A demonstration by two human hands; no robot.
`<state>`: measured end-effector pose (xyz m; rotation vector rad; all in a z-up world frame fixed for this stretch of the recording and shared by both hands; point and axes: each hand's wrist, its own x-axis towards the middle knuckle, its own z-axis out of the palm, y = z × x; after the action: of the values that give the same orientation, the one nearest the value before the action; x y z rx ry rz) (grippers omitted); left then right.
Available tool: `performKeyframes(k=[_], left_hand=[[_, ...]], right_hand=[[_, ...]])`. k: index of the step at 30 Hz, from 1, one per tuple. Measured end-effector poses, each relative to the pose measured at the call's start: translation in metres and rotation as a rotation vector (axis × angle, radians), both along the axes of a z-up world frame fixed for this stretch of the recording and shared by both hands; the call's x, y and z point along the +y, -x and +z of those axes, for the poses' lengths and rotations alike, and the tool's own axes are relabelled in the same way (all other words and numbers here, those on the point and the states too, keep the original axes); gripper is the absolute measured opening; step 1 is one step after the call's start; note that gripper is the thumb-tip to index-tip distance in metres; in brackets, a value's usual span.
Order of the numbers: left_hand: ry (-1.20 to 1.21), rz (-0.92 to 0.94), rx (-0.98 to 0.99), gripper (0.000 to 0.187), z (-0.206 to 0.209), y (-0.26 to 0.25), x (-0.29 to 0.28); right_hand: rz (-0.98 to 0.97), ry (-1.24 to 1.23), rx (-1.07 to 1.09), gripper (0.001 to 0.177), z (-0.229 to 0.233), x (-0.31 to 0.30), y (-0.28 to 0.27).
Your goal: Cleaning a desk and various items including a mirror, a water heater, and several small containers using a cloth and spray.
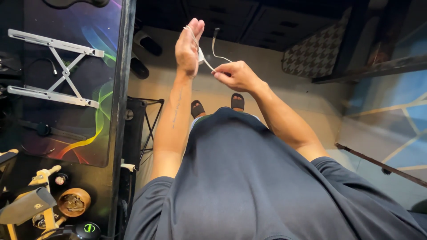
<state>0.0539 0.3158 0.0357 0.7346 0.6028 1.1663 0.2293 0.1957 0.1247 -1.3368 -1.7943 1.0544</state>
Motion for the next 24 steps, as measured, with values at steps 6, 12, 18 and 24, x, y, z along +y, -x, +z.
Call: performKeyframes(k=[6, 12, 18, 24], left_hand=[[-0.242, -0.475, 0.705, 0.056, 0.061, 0.002, -0.037], [-0.127, -0.578, 0.381, 0.062, 0.099, -0.010, -0.053], [0.075, -0.501, -0.026, 0.056, 0.074, -0.020, -0.050], [0.092, -0.218, -0.084, 0.060, 0.060, -0.031, -0.033]], right_hand=[[-0.028, -0.124, -0.074, 0.016, 0.024, 0.022, -0.029], [-0.228, 0.005, 0.173, 0.015, 0.019, 0.037, -0.046], [-0.208, 0.076, 0.440, 0.019, -0.057, 0.017, -0.040], [-0.192, 0.115, 0.091, 0.021, -0.013, -0.001, -0.017]])
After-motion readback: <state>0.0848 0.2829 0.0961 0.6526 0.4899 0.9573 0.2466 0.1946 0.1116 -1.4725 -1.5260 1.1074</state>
